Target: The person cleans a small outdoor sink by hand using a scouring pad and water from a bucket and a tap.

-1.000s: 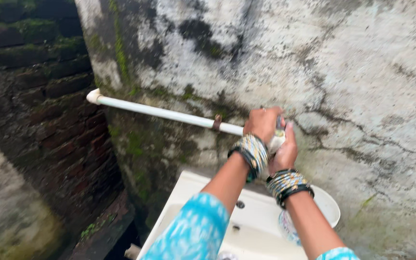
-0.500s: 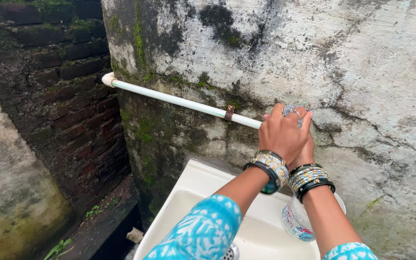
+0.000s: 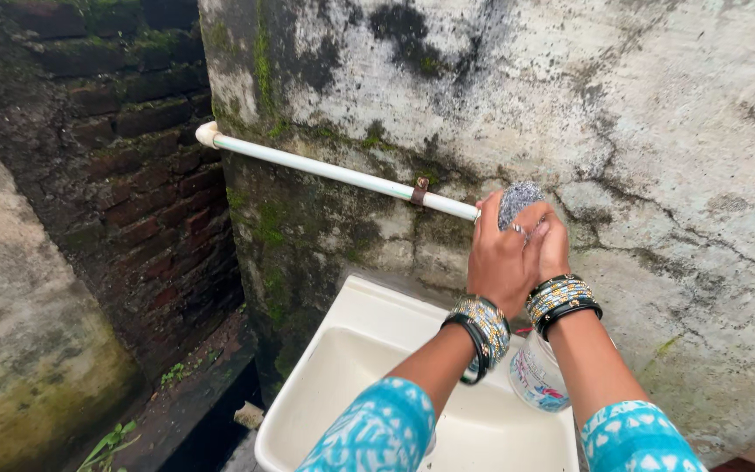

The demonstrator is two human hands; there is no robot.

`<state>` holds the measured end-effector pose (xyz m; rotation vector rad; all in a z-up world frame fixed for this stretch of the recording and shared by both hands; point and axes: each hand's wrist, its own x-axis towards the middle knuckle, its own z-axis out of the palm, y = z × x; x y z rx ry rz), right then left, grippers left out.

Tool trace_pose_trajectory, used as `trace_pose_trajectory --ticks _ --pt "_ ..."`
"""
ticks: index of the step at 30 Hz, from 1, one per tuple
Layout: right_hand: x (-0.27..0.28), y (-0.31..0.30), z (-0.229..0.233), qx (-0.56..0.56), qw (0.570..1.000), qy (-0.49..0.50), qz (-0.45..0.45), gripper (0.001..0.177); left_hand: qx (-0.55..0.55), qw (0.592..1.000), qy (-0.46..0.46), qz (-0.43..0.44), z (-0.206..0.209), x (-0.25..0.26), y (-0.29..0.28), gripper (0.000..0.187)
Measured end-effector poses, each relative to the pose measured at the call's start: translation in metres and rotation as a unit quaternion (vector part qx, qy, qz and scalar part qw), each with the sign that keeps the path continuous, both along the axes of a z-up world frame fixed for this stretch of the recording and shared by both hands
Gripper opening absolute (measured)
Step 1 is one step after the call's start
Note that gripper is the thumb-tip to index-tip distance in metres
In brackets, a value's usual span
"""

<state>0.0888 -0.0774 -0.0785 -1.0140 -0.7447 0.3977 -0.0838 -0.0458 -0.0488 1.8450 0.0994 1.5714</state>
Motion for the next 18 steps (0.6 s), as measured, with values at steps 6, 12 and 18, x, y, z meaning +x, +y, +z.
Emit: trace_pose_trajectory --ticks 6,12,18 --pt "-0.007 0.003 0.000 0.042 0.999 0.017 0.002 0.043 -0.025 0.998 -0.030 0.044 0.024 0.028 0.004 0.022" --pt "-0.027 0.008 0.007 0.031 0.993 0.115 -0.019 0.045 -0.080 0.993 0.071 0.043 0.013 0.077 0.038 0.028" --pt "-0.033 -0.008 0.003 -0.004 0.998 0.052 0.020 0.057 -0.355 0.884 0.052 -0.299 0.017 0.059 0.084 0.032"
